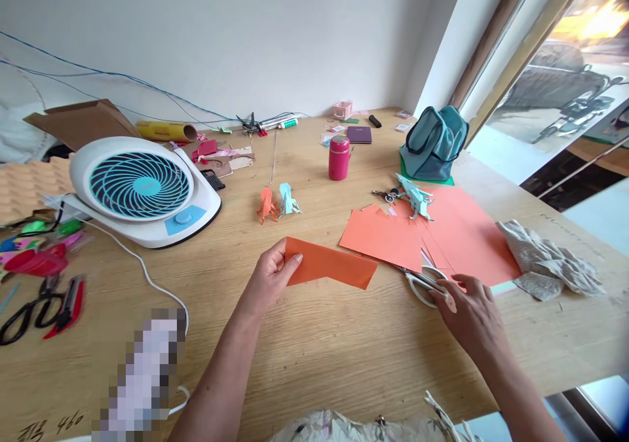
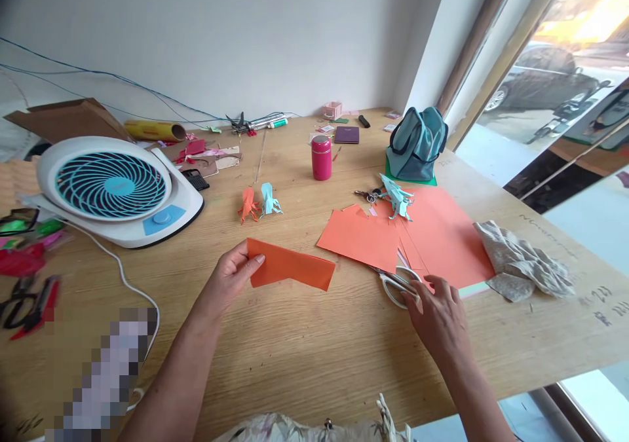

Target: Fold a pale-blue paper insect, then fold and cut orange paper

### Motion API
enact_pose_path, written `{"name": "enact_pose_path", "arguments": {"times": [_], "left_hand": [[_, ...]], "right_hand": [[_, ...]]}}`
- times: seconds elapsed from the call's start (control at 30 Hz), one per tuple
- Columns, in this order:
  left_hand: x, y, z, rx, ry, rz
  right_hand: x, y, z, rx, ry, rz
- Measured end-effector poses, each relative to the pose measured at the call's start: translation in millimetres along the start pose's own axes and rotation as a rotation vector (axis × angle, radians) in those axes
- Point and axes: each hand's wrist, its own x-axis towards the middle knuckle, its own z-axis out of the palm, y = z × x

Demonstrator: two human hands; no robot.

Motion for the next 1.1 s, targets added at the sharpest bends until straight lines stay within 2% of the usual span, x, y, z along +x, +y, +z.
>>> {"name": "enact_pose_path", "arguments": {"times": [0.13, 0.3, 0.4, 0.5, 0.57, 0.67, 0.8, 0.97, 1.1], "left_hand": [[-1, 2, 3, -0.065, -0.016, -0.052], [0, 0, 0, -0.039, -0.046, -0.043], [1, -5, -5, 0.025, -0.076, -0.023], [0, -10, -7, 0.107, -0.122, -0.017], [-2, -12, -5, 0.176, -0.142, -0.017], [-6, -11, 1, 0.29, -0.174, -0.023], [-11, -4, 9, 0.441, -0.245, -0.014], [-14, -3, 16, 0.538, -0.297, 0.012], [-14, -5, 17, 0.563, -0.274, 0.039]], "right_hand": [[17, -11, -3, -0.016, -0.152, -0.013], [12, -17, -18, 0.184, -0.349, 0.072], [4, -22, -43, 0.435, -0.503, 0.216], [6, -34, -66, 0.943, -0.683, 0.277], [15, -48, -73, 1.202, -0.627, 0.353], [35, -75, -70, 1.346, -0.658, 0.278], [66, -110, -60, 1.244, -0.549, 0.18], [87, -138, -49, 1.357, -0.656, 0.122], [86, -155, -42, 1.378, -0.669, 0.2]]}}
